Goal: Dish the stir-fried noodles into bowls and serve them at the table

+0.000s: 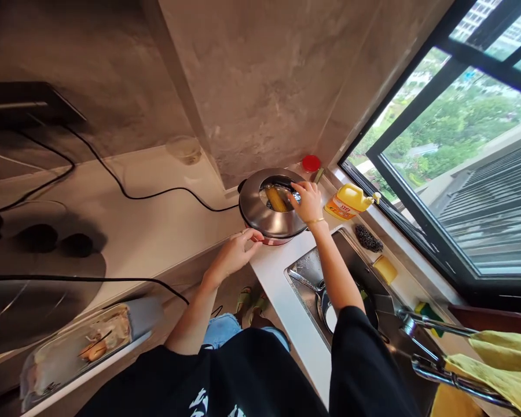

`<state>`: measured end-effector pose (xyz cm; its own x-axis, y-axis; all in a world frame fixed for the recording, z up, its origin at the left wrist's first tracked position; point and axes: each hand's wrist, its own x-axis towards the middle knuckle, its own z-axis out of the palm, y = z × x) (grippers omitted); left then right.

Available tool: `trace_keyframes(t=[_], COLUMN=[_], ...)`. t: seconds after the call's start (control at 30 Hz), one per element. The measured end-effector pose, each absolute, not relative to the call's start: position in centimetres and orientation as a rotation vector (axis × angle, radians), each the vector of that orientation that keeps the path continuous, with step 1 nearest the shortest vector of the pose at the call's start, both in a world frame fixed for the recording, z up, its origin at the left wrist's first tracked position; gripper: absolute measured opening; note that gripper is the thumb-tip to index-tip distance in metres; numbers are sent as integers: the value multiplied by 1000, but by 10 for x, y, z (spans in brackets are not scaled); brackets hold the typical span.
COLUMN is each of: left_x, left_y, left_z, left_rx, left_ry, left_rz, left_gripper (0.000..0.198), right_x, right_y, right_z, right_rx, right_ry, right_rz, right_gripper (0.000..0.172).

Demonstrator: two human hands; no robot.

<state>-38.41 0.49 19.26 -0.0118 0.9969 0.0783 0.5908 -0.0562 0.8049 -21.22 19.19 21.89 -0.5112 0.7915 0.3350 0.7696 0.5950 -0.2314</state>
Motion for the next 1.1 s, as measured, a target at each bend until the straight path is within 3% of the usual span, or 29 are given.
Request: trace_keyframes(t=[0.47, 0.77, 1.1], left_x=[-422, -430, -439], left_y=[-4, -8, -21], left_z=[175, 172, 170], left_rx=[1585, 1565, 1525], left_ry=[1838, 1890, 1935], left_rz=[966, 956, 1014], left_gripper=[13, 15, 15], right_x=[-253, -249, -225], right_y=[248, 248, 248], right_z=[232, 234, 321], right_rx=[-1265, -1170, -1241], right_ry=[-2876, -2857, -2717], right_rz=[-117, -189, -271], right_gripper=[31, 34, 38])
